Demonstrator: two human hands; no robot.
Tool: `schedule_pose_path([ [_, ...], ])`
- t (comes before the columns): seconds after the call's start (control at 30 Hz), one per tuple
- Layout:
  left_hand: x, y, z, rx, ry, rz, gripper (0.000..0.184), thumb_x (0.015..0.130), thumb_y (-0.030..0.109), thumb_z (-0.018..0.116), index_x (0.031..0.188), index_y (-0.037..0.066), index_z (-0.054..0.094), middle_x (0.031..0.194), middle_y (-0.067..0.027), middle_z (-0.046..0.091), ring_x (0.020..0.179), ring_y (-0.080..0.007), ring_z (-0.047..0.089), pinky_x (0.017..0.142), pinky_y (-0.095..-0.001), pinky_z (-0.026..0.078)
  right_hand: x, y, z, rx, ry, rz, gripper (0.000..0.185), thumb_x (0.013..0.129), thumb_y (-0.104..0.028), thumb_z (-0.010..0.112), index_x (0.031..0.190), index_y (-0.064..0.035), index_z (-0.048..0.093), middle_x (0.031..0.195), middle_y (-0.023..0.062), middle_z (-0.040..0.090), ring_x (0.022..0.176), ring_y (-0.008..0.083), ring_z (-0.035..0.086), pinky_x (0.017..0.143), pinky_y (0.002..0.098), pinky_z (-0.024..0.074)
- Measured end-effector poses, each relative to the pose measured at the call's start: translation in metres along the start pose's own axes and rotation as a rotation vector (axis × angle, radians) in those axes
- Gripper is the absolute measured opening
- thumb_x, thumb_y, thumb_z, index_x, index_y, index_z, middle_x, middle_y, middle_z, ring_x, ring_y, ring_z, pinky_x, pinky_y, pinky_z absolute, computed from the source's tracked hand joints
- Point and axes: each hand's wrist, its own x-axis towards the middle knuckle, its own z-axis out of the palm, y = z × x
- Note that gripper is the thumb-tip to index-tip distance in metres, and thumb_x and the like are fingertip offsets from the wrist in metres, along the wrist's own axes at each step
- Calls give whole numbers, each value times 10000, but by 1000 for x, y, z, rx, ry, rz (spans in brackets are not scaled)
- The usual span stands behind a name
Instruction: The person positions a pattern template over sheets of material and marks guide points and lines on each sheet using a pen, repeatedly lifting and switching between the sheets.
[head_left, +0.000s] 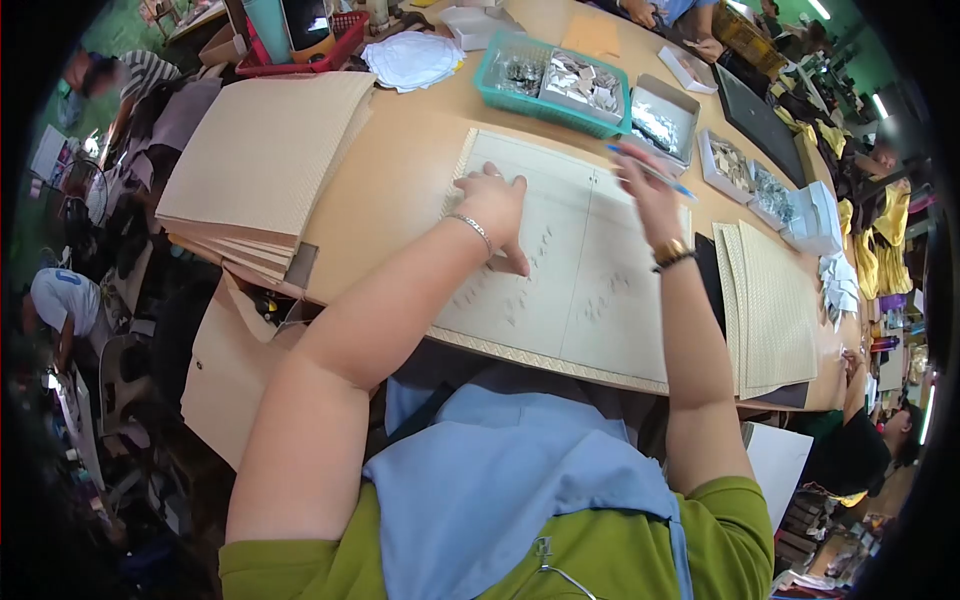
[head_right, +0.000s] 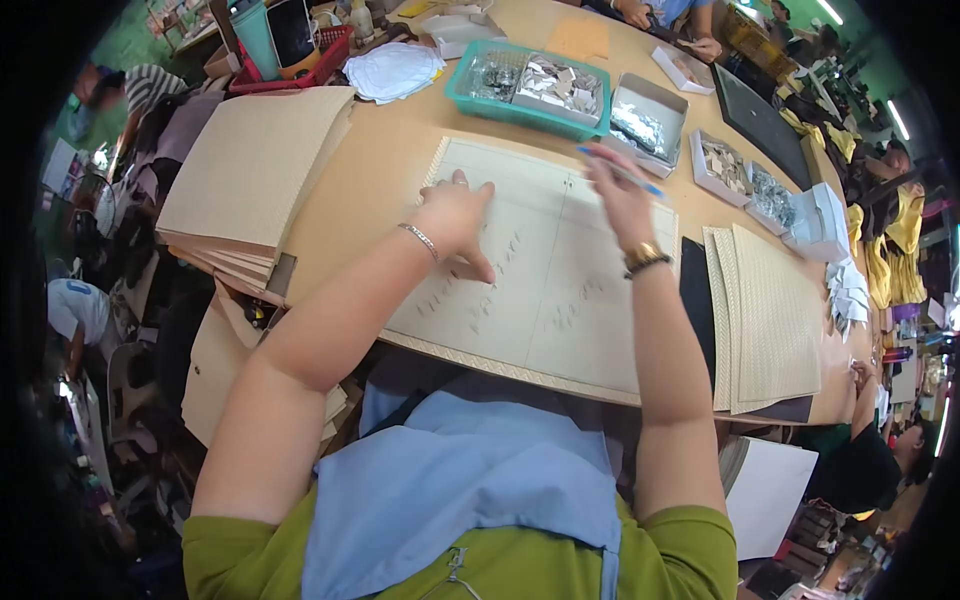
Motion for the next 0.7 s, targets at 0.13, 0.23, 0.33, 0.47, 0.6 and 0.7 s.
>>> schedule_pose_path([
  [0.13, 3, 0, 1, 10, -15, -16, 1444, 374, 759, 825, 1512, 106, 222, 1533, -290, 229, 1321, -428, 420, 1047, -531, 405, 49, 1, 90, -31, -154, -40, 259, 915, -244, 633, 1029, -17, 688, 875, 57, 730, 756, 136, 673, 693, 275, 528],
  [0.23, -1, 0, 1, 4, 48, -5, 1347, 411, 693, 858, 1467, 71, 299, 1469, -323, 316, 1252, -419, 495, 996, -510, 456, 74, 12, 136, -162, -115, -57, 295, 838, -280, 636, 893, 6, 679, 760, 102, 712, 710, 157, 677, 698, 302, 535],
  [0.33, -2, -2, 0, -18, 30, 5, 1362, 417, 703, 850, 1476, 59, 286, 1483, -325, 290, 1266, -417, 480, 990, -481, 469, 83, 17, 159, -275, -97, -55, 284, 830, -278, 631, 886, -3, 677, 740, 130, 700, 696, 192, 679, 692, 320, 532],
  [0.47, 0, -1, -1, -7, -8, 1, 1397, 421, 708, 846, 1498, 56, 243, 1496, -316, 273, 1283, -417, 458, 994, -464, 471, 76, -4, 165, -459, -114, -74, 264, 823, -276, 634, 895, -27, 685, 754, 161, 697, 717, 279, 692, 702, 363, 539],
  [0.6, 1, 1, -2, -10, -14, -1, 1427, 420, 707, 848, 1514, 58, 202, 1501, -295, 278, 1288, -417, 447, 1014, -475, 457, 78, -4, 169, -531, -124, -125, 249, 822, -263, 630, 902, -35, 688, 760, 184, 687, 722, 326, 684, 704, 390, 541],
  [0.7, 1, 2, -3, -6, -29, -3, 1449, 419, 707, 849, 1524, 61, 171, 1507, -287, 274, 1287, -415, 446, 1025, -483, 448, 80, 0, 171, -571, -117, -202, 241, 821, -252, 625, 897, -32, 685, 754, 195, 677, 714, 344, 677, 698, 403, 541],
])
